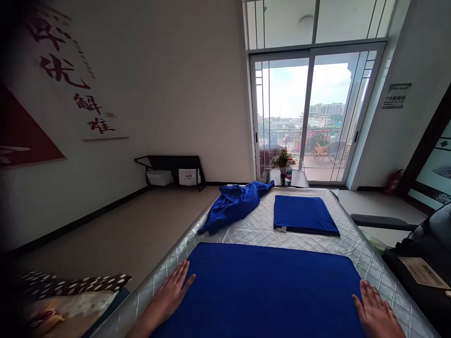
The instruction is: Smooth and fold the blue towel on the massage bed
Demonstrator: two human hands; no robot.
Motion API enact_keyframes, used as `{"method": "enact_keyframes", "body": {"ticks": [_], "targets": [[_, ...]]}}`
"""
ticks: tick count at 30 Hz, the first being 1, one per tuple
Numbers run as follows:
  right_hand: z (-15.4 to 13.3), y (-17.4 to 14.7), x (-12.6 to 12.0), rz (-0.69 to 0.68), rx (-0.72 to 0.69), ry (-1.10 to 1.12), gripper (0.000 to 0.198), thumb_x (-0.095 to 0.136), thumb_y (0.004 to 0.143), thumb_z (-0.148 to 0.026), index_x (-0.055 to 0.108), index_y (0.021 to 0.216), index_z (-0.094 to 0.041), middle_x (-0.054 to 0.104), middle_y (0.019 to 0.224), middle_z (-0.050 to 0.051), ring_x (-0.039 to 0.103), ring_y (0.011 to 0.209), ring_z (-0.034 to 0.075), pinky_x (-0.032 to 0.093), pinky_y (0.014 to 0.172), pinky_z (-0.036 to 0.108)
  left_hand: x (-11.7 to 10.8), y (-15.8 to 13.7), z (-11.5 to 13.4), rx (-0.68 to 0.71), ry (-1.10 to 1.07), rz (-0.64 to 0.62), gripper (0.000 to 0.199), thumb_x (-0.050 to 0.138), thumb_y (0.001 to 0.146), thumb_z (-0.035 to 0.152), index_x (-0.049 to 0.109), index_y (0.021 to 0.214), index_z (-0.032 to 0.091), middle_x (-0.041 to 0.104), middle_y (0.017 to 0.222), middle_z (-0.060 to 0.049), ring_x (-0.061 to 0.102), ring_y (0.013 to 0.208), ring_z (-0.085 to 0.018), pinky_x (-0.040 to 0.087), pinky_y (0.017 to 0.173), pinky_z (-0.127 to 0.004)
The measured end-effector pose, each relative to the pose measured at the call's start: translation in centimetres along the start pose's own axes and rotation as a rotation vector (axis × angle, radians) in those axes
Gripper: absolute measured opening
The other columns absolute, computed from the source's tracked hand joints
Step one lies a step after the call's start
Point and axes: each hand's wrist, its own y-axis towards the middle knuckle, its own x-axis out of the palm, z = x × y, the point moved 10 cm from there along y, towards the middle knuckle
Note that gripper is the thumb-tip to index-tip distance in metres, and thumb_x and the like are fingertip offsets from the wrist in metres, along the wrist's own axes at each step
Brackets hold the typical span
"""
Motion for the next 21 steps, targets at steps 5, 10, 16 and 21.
{"method": "enact_keyframes", "body": {"ticks": [5,10,16,21], "targets": [[-11.9,5.2,-1.5,-0.134,0.002,0.052,0.069,0.019,0.096,-0.047,0.026,0.161,-0.024,0.04,0.161,0.01,0.028,0.151,0.029,0.025,0.124,0.053,-2.0,2.4,7.5,0.043,-0.01,0.055,0.075,0.024,0.103,0.06,0.03,0.159,0.01,0.034,0.164,-0.014,0.03,0.152,-0.032,0.032,0.123,-0.052],[-29.3,10.6,-0.2,-0.462,-0.141,0.16,0.066,0.019,0.101,-0.042,0.037,0.156,-0.01,0.033,0.164,0.009,0.024,0.153,0.024,0.021,0.127,0.044,-0.3,3.3,26.1,0.492,-0.082,-0.037,0.064,0.026,0.106,0.054,0.037,0.157,0.016,0.039,0.163,-0.012,0.032,0.152,-0.026,0.032,0.125,-0.047],[-34.7,11.3,3.0,-0.563,-0.223,0.204,0.061,0.021,0.101,-0.031,0.026,0.159,-0.012,0.025,0.166,0.007,0.017,0.155,0.02,0.015,0.128,0.042,3.7,3.5,33.0,0.611,-0.127,-0.036,0.059,0.026,0.108,0.045,0.034,0.158,0.014,0.039,0.162,-0.015,0.032,0.152,-0.026,0.035,0.123,-0.052],[-33.8,11.2,3.6,-0.528,-0.229,0.22,0.061,0.022,0.101,-0.031,0.023,0.16,-0.014,0.024,0.166,0.006,0.016,0.155,0.021,0.015,0.128,0.043,4.5,3.7,31.9,0.601,-0.13,-0.017,0.059,0.025,0.108,0.044,0.027,0.16,0.017,0.035,0.164,-0.013,0.029,0.153,-0.026,0.034,0.123,-0.052]]}}
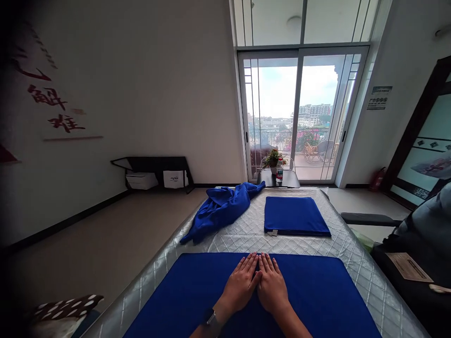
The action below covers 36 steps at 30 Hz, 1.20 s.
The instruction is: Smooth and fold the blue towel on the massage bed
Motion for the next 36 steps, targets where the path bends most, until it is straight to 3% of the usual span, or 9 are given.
{"method": "enact_keyframes", "body": {"ticks": [8,12,15,18,20,23,27,32,36], "targets": [[-0.1,0.1,-0.5,0.011,-0.003,0.027,0.061,0.018,0.104,-0.039,0.027,0.159,-0.015,0.027,0.165,0.006,0.021,0.154,0.021,0.017,0.127,0.042,-0.4,0.3,0.0,-0.021,0.003,-0.039,0.063,0.025,0.107,0.052,0.028,0.16,0.018,0.036,0.164,-0.011,0.031,0.152,-0.026,0.034,0.124,-0.052],[2.5,-1.4,-2.2,0.075,0.014,0.025,0.064,0.017,0.104,-0.047,0.031,0.158,-0.015,0.032,0.164,0.005,0.026,0.152,0.025,0.018,0.126,0.042,-2.6,-1.3,-4.0,-0.153,0.014,-0.065,0.068,0.025,0.104,0.059,0.033,0.159,0.019,0.036,0.164,-0.006,0.031,0.152,-0.027,0.03,0.126,-0.045],[9.1,-3.5,-3.4,0.122,0.11,-0.025,0.062,0.023,0.103,-0.046,0.036,0.157,-0.018,0.035,0.163,0.005,0.028,0.151,0.023,0.018,0.125,0.039,-5.1,-4.1,-10.4,-0.29,0.051,-0.047,0.067,0.025,0.104,0.058,0.035,0.158,0.021,0.037,0.164,-0.004,0.03,0.153,-0.025,0.025,0.127,-0.042],[18.1,-6.4,-4.4,0.159,0.274,-0.148,0.064,0.022,0.1,-0.042,0.039,0.156,-0.015,0.035,0.163,0.007,0.027,0.152,0.021,0.018,0.126,0.037,-6.8,-7.7,-18.0,-0.427,0.098,-0.03,0.07,0.026,0.103,0.056,0.034,0.157,0.011,0.035,0.164,-0.01,0.029,0.153,-0.027,0.023,0.127,-0.047],[23.5,-8.3,-4.6,0.167,0.374,-0.201,0.069,0.02,0.096,-0.04,0.041,0.154,-0.008,0.034,0.163,0.011,0.027,0.152,0.025,0.021,0.126,0.043,-7.2,-9.7,-22.3,-0.51,0.126,-0.015,0.073,0.026,0.103,0.055,0.031,0.158,0.008,0.033,0.165,-0.014,0.027,0.154,-0.027,0.021,0.127,-0.048],[28.5,-10.1,-4.2,0.188,0.467,-0.232,0.073,0.017,0.093,-0.038,0.043,0.151,-0.003,0.035,0.162,0.015,0.03,0.151,0.027,0.027,0.124,0.049,-6.9,-11.5,-26.1,-0.574,0.147,0.032,0.077,0.023,0.101,0.059,0.029,0.159,0.008,0.029,0.167,-0.015,0.024,0.155,-0.026,0.019,0.127,-0.047],[29.4,-10.3,-3.3,0.234,0.408,-0.225,0.071,0.018,0.093,-0.042,0.054,0.145,-0.011,0.043,0.159,0.013,0.034,0.15,0.025,0.024,0.125,0.047,-5.8,-11.8,-27.3,-0.553,0.149,0.097,0.078,0.024,0.101,0.063,0.029,0.159,0.012,0.032,0.166,-0.015,0.027,0.154,-0.027,0.023,0.126,-0.05],[30.5,-10.5,-2.8,0.252,0.476,-0.192,0.078,0.014,0.093,-0.049,0.039,0.155,-0.009,0.036,0.163,0.011,0.028,0.152,0.023,0.022,0.125,0.045,-4.9,-11.8,-28.2,-0.553,0.135,0.096,0.08,0.023,0.1,0.067,0.025,0.161,0.015,0.029,0.167,-0.013,0.024,0.155,-0.028,0.023,0.126,-0.052],[30.4,-10.2,-2.7,0.224,0.424,-0.215,0.077,0.014,0.093,-0.045,0.04,0.153,-0.005,0.036,0.163,0.013,0.029,0.152,0.025,0.022,0.125,0.047,-5.1,-11.8,-28.5,-0.584,0.153,0.13,0.085,0.024,0.098,0.07,0.029,0.159,0.012,0.029,0.167,-0.015,0.024,0.155,-0.029,0.025,0.125,-0.05]]}}
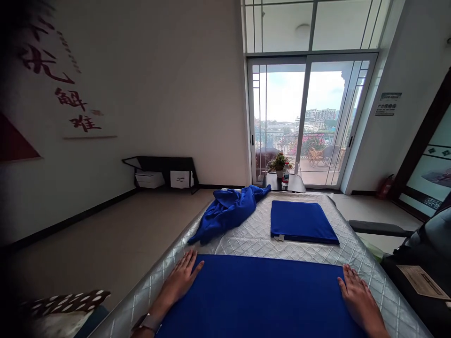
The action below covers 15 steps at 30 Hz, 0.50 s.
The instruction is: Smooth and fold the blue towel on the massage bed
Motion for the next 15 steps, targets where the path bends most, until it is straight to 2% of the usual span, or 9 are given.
{"method": "enact_keyframes", "body": {"ticks": [4,7,9,12,15], "targets": [[-1.2,0.0,-2.4,0.005,0.091,-0.001,0.075,0.017,0.091,-0.04,0.044,0.151,-0.004,0.04,0.16,0.017,0.033,0.15,0.031,0.028,0.122,0.055,-0.6,-0.2,1.0,0.013,0.018,0.002,0.087,0.02,0.098,0.07,0.031,0.158,0.008,0.028,0.167,-0.017,0.024,0.155,-0.029,0.025,0.125,-0.049],[-4.8,-0.3,-5.3,0.038,0.146,-0.018,0.071,0.022,0.091,-0.035,0.049,0.148,-0.003,0.045,0.157,0.02,0.032,0.15,0.035,0.024,0.123,0.056,-1.7,-0.6,2.0,0.033,0.041,-0.007,0.088,0.019,0.098,0.07,0.032,0.157,0.006,0.027,0.167,-0.019,0.025,0.154,-0.029,0.027,0.125,-0.048],[-9.5,-0.7,-6.5,0.04,0.071,-0.005,0.068,0.026,0.092,-0.032,0.048,0.148,-0.001,0.043,0.158,0.022,0.028,0.151,0.035,0.019,0.125,0.052,-2.8,-0.8,2.5,0.022,0.059,-0.015,0.089,0.019,0.097,0.069,0.036,0.155,0.003,0.032,0.164,-0.021,0.028,0.153,-0.032,0.029,0.123,-0.049],[-18.8,-1.7,-6.6,0.008,-0.119,0.049,0.064,0.026,0.096,-0.033,0.045,0.151,-0.005,0.041,0.16,0.016,0.028,0.152,0.028,0.018,0.126,0.043,-5.2,-1.1,4.2,0.037,0.066,0.031,0.087,0.021,0.097,0.068,0.045,0.15,0.003,0.042,0.159,-0.023,0.034,0.15,-0.039,0.032,0.12,-0.057],[-27.4,-2.9,-5.9,-0.04,-0.268,0.106,0.062,0.024,0.099,-0.036,0.044,0.153,-0.013,0.038,0.162,0.007,0.028,0.152,0.02,0.019,0.126,0.037,-7.0,-1.7,9.0,0.126,0.048,0.092,0.079,0.023,0.1,0.06,0.047,0.149,0.004,0.044,0.158,-0.023,0.032,0.15,-0.042,0.031,0.12,-0.062]]}}
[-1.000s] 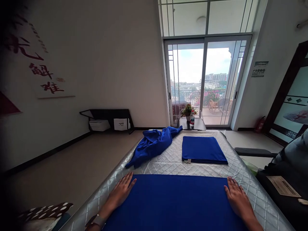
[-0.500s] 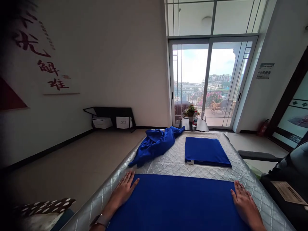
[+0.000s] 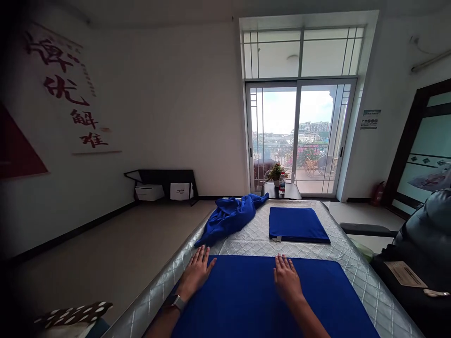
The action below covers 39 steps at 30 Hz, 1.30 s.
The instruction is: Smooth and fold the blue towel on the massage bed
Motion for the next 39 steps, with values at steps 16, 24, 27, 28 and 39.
{"method": "enact_keyframes", "body": {"ticks": [16,24,27,28,39], "targets": [[-5.3,1.2,4.4,-0.101,-0.082,0.118,0.062,0.022,0.1,-0.033,0.03,0.158,-0.013,0.029,0.165,0.008,0.021,0.154,0.02,0.013,0.127,0.04,5.6,-2.0,20.7,0.323,-0.302,-0.238,0.067,0.022,0.105,0.055,0.037,0.157,0.018,0.04,0.162,-0.01,0.031,0.153,-0.026,0.027,0.127,-0.049],[8.8,-0.9,2.7,-0.027,0.062,0.095,0.068,0.022,0.098,-0.051,0.04,0.156,-0.02,0.035,0.164,0.006,0.028,0.152,0.024,0.021,0.126,0.045,4.8,-0.6,3.2,0.061,-0.071,-0.229,0.066,0.026,0.102,0.058,0.037,0.158,0.024,0.037,0.164,0.0,0.029,0.153,-0.026,0.026,0.126,-0.044],[17.8,-2.6,1.8,0.047,0.174,-0.001,0.069,0.022,0.096,-0.046,0.045,0.153,-0.015,0.039,0.161,0.01,0.029,0.152,0.026,0.025,0.125,0.048,4.7,-0.2,-4.3,-0.065,-0.015,-0.227,0.072,0.026,0.102,0.053,0.034,0.157,0.008,0.033,0.165,-0.014,0.027,0.154,-0.03,0.024,0.126,-0.049],[20.0,-3.0,1.6,0.076,0.188,-0.028,0.068,0.021,0.096,-0.042,0.047,0.152,-0.013,0.041,0.161,0.012,0.029,0.152,0.026,0.025,0.125,0.049,4.8,-0.1,-6.2,-0.097,-0.004,-0.226,0.074,0.026,0.101,0.053,0.033,0.157,0.005,0.031,0.165,-0.017,0.026,0.153,-0.03,0.025,0.126,-0.049],[26.2,-4.3,4.0,0.048,0.183,-0.172,0.064,0.023,0.094,-0.036,0.059,0.141,-0.012,0.047,0.157,0.013,0.037,0.148,0.028,0.025,0.123,0.05,5.9,-0.3,-10.1,-0.16,-0.05,-0.182,0.081,0.024,0.1,0.065,0.031,0.158,0.009,0.035,0.164,-0.016,0.024,0.154,-0.029,0.024,0.126,-0.049]]}}
